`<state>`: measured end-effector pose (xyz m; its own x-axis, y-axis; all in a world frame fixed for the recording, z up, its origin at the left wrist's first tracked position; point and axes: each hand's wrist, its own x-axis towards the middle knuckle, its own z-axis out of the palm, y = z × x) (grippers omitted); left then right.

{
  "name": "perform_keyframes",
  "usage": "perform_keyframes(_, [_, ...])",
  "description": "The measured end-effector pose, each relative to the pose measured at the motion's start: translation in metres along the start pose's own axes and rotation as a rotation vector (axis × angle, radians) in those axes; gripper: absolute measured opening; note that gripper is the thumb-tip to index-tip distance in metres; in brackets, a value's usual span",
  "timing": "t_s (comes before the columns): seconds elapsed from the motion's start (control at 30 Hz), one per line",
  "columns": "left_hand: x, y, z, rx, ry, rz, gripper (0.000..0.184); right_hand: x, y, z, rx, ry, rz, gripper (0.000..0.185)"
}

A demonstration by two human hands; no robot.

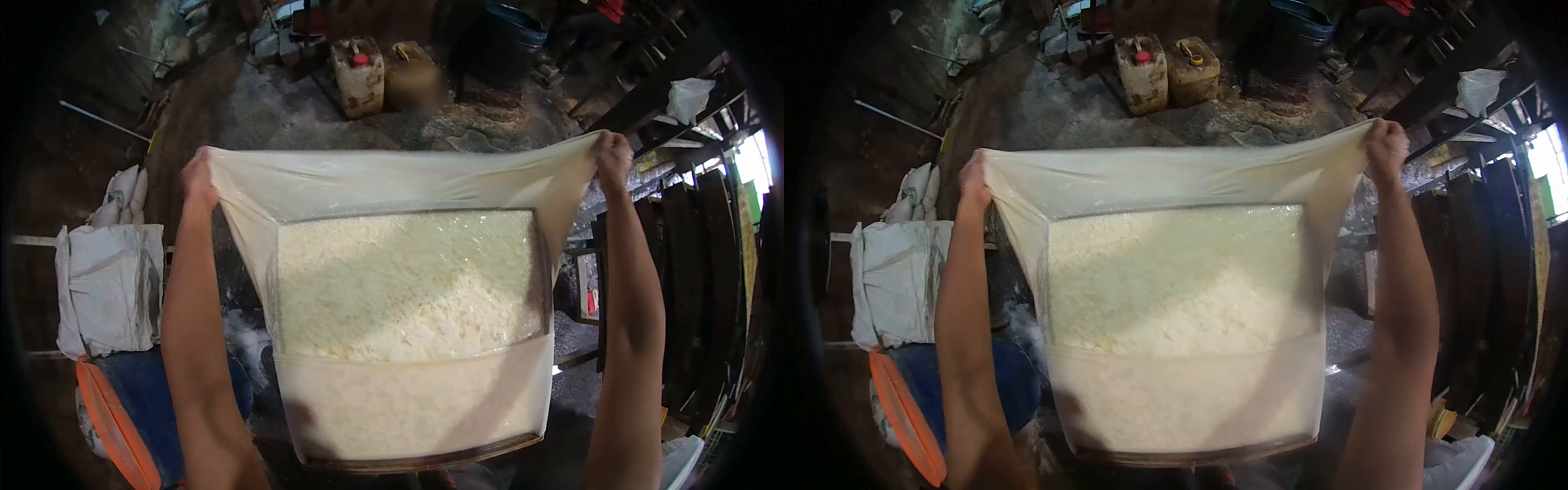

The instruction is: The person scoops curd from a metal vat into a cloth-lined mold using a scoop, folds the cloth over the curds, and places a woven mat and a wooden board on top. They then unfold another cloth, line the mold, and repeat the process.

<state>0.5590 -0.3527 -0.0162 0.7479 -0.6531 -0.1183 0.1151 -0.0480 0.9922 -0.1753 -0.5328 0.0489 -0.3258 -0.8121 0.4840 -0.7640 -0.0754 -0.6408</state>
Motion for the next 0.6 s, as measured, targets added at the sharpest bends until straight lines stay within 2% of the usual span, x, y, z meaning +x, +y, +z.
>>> perform_keyframes(0.03, [0.007,0.003,-0.015,-0.259,0.007,-0.001,0.033,0.009,0.012,-0.017,0.220,-0.021,0.038,0.031])
perform_keyframes(0.07, [-0.002,0.016,-0.029,-0.391,-0.028,-0.021,0.032,0.025,0.043,-0.033,0.589,-0.085,-0.028,0.026])
perform_keyframes(0.13, [-0.043,0.051,-0.061,-0.589,-0.019,-0.004,0.029,0.014,0.033,-0.093,0.691,-0.108,0.109,0.016])
perform_keyframes(0.17, [-0.065,0.059,-0.077,-0.660,0.025,0.034,0.027,0.000,0.034,-0.119,0.552,-0.075,-0.042,0.010])
perform_keyframes(0.2, [-0.069,0.049,-0.118,-0.777,-0.027,0.052,0.027,-0.008,0.056,-0.147,0.474,-0.168,-0.131,0.010])
perform_keyframes(0.27, [-0.115,0.038,-0.165,-0.784,0.015,0.082,0.032,-0.048,0.080,-0.180,0.662,-0.066,0.077,0.008])
perform_keyframes(0.3, [-0.122,0.011,-0.206,-0.839,0.046,0.094,0.037,-0.068,0.092,-0.197,0.762,0.001,0.174,0.008])
perform_keyframes(0.33, [-0.161,0.011,-0.195,-0.697,0.326,0.095,0.039,-0.091,0.114,-0.204,0.751,0.000,0.224,0.012])
perform_keyframes(0.37, [-0.183,-0.013,-0.208,-0.620,0.271,0.135,0.040,-0.115,0.136,-0.211,0.741,-0.001,0.275,0.016])
perform_keyframes(0.4, [-0.194,-0.056,-0.236,-0.537,0.308,0.027,0.038,-0.136,0.169,-0.210,0.726,-0.068,0.285,0.019])
perform_keyframes(0.43, [-0.207,-0.094,-0.248,-0.307,0.382,-0.026,0.030,-0.153,0.213,-0.199,0.676,-0.025,0.431,0.022])
perform_keyframes(0.47, [-0.223,-0.117,-0.247,-0.022,0.436,-0.235,0.026,-0.171,0.232,-0.186,0.502,-0.106,0.498,0.024])
perform_keyframes(0.5, [-0.236,-0.130,-0.238,0.265,0.481,-0.440,0.023,-0.187,0.256,-0.166,0.287,-0.088,0.448,0.024])
perform_keyframes(0.53, [-0.232,-0.133,-0.227,0.321,0.424,-0.406,0.022,-0.187,0.259,-0.146,0.082,-0.133,0.187,0.022])
perform_keyframes(0.57, [-0.218,-0.136,-0.210,0.376,0.360,-0.370,0.022,-0.183,0.211,-0.122,0.138,-0.195,0.173,0.018])
perform_keyframes(0.6, [-0.206,-0.137,-0.191,0.438,0.294,-0.342,0.022,-0.173,0.152,-0.103,0.038,-0.330,0.123,0.016])
